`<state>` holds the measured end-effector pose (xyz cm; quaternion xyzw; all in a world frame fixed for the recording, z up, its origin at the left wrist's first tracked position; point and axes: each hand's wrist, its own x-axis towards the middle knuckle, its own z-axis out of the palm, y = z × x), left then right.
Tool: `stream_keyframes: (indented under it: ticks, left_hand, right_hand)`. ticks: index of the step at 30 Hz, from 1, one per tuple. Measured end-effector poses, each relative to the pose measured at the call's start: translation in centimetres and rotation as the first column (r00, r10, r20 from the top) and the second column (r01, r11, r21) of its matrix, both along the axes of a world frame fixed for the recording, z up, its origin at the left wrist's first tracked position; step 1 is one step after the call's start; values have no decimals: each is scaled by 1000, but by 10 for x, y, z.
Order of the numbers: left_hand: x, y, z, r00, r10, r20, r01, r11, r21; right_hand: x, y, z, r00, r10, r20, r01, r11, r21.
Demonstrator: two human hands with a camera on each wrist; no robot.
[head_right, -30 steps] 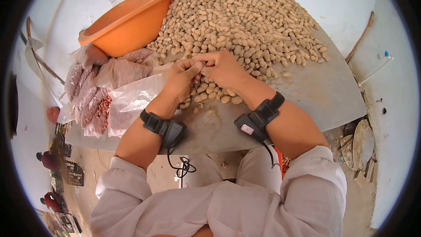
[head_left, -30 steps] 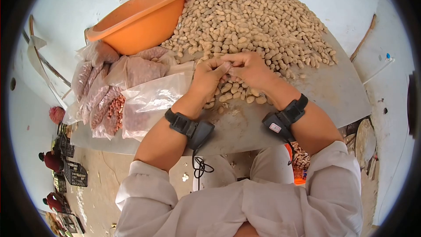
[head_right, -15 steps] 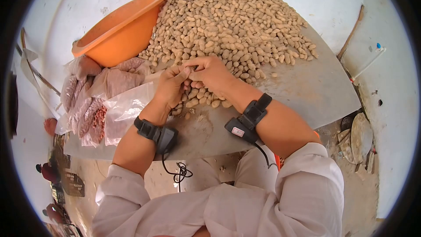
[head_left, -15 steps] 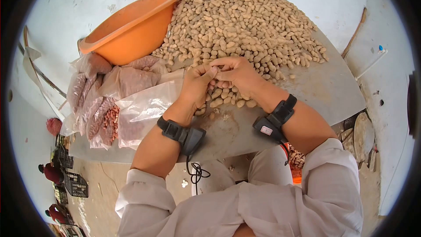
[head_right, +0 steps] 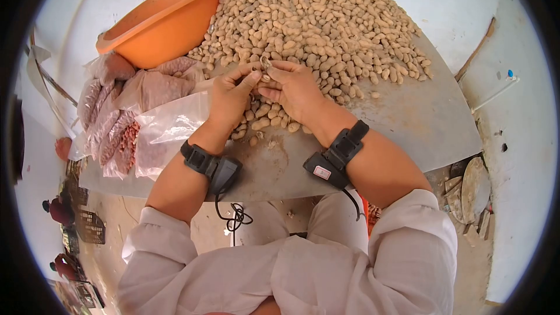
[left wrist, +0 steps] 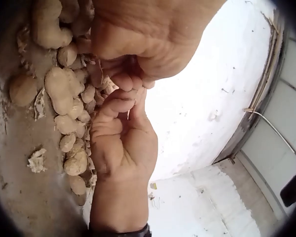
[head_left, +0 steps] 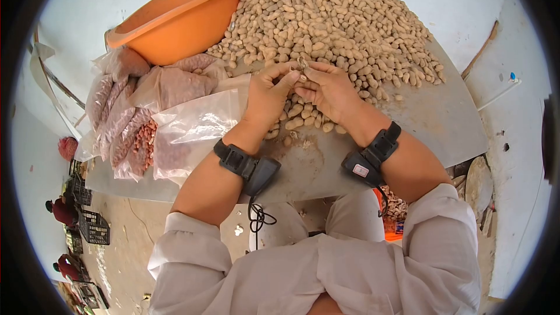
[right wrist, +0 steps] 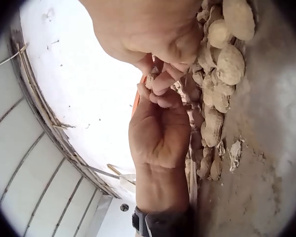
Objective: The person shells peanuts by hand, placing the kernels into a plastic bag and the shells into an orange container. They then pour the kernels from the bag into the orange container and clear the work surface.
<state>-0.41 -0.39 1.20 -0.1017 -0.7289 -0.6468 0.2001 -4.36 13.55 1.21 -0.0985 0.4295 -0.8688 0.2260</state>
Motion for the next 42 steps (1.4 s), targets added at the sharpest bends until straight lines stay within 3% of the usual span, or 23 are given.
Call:
stream_keyframes:
  ticks: [4, 7, 10, 13, 16, 19, 21, 23, 24, 26, 29, 31, 34, 36, 39, 40, 42]
  left_hand:
    - [1, -3, 2, 926, 66, -372, -219, 896, -386]
    - [3, -3, 7, 894, 0, -449, -216, 877, -429]
    - [7, -4, 10, 927, -28, -373, -183, 836, -518]
    - [-1, -4, 6, 884, -84, -459, -178, 848, -500]
    - [3, -3, 8, 901, -33, -433, -196, 858, -474]
    - [-1, -7, 2, 953, 97, -289, -189, 932, -309]
    - [-6, -15, 1, 984, 133, -115, -145, 985, -95]
    - [-2, -17, 7, 994, 70, 83, -86, 975, 206]
    - [-1, -19, 7, 997, 8, 73, -36, 915, 402]
    - [-5, -22, 7, 995, -102, 1, 68, 677, 733]
    - [-8, -29, 8, 978, -200, 57, 60, 533, 844]
    - [-8, -32, 6, 966, -254, 55, 70, 460, 885]
    - [-8, -33, 5, 949, -312, 47, 85, 399, 913]
    - [-8, -35, 7, 938, -337, 77, 62, 383, 922]
    - [-11, -34, 0, 976, -194, 94, 74, 710, 700]
    - [-9, -32, 1, 981, -147, 128, 52, 830, 555]
    - [-2, -22, 7, 985, -40, 167, 4, 978, 210]
  right_hand:
    - [-3, -1, -5, 996, 60, 72, -53, 994, -98]
    - [-3, -2, -3, 992, 62, 108, -48, 990, -132]
    - [-3, -2, -4, 993, 60, 97, -46, 989, -139]
    - [-3, -1, -5, 993, 67, 94, -52, 988, -148]
    - [-4, -3, -4, 985, 56, 166, -21, 979, -201]
    - [-3, -2, 2, 986, 4, 164, 19, 990, -139]
    - [-3, 1, 3, 993, -54, 108, 59, 997, -50]
    - [-13, 11, 0, 992, 12, -124, 3, 993, 120]
    - [-12, 12, 1, 970, 60, -234, -11, 979, 205]
    - [-7, 12, 7, 894, 72, -443, 161, 869, 467]
    - [-8, 14, 12, 705, 253, -662, 398, 632, 665]
    - [-6, 14, 13, 540, 413, -733, 597, 426, 680]
    - [-8, 6, 1, 358, 486, -797, 730, 386, 564]
    - [-12, 3, -3, 378, 496, -782, 702, 397, 592]
    - [-15, 4, -2, 394, 461, -795, 681, 435, 589]
    - [-15, 6, -1, 398, 438, -806, 680, 449, 580]
    - [-10, 12, 11, 540, 370, -756, 572, 497, 652]
